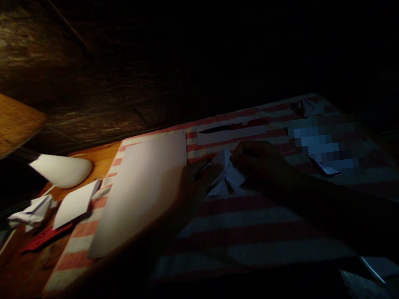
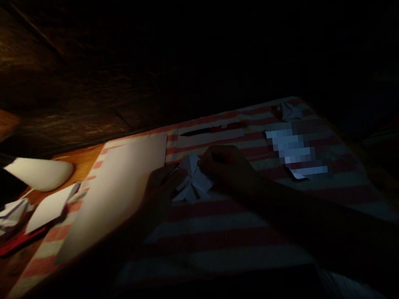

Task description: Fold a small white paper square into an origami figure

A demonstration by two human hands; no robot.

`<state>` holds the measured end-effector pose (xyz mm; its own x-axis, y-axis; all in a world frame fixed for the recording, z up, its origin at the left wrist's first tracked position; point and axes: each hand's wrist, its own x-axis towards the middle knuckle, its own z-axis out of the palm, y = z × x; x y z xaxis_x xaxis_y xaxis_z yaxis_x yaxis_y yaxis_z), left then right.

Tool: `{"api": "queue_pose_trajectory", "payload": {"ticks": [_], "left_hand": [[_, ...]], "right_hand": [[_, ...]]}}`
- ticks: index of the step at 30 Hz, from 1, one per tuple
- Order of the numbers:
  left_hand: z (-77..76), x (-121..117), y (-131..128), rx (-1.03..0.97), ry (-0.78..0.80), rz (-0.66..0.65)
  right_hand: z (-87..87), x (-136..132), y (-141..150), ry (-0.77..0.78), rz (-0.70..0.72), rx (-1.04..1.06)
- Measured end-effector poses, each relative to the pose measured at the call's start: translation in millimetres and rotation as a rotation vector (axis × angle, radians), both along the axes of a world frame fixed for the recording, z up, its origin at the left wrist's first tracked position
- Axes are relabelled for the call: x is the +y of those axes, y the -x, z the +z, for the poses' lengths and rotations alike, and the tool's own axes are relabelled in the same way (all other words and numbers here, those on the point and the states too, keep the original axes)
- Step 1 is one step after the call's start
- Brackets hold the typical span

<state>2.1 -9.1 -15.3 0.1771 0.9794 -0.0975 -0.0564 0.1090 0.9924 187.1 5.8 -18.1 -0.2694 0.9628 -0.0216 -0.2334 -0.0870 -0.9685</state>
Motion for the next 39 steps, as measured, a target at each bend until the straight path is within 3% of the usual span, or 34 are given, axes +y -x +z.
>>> {"api": "queue_pose_trajectory", "payload": {"ticks": [6,14,20,24,29,34,39], "left_hand": [[-0.4,3,3,0.100,-0.071,-0.001],[-3.5,5,0,0.104,-0.057,0.041],[-8.5,6,2,0.034,-0.198,-0.042],[-3.6,2,3,0.017,-0.217,-0.103],[2.6,2,4,0.034,-0.326,-0.076],[0.6,5,6,0.162,-0.420,-0.132],[3.1,4,7,0.159,-0.433,-0.112]], "right_hand": [[-3.8,3,-1,-0.031,-0.035,-0.030],[-2.5,-2,1,-0.056,0.149,-0.135],[2.3,1,-2,-0.028,0.199,-0.139],[-1.5,4,-5,0.045,0.182,-0.182],[-2.7,5,-8,0.106,0.224,-0.243],[-0.5,5,-9,0.055,0.313,-0.258],[0.5,4,-10,0.016,0.357,-0.225]]}}
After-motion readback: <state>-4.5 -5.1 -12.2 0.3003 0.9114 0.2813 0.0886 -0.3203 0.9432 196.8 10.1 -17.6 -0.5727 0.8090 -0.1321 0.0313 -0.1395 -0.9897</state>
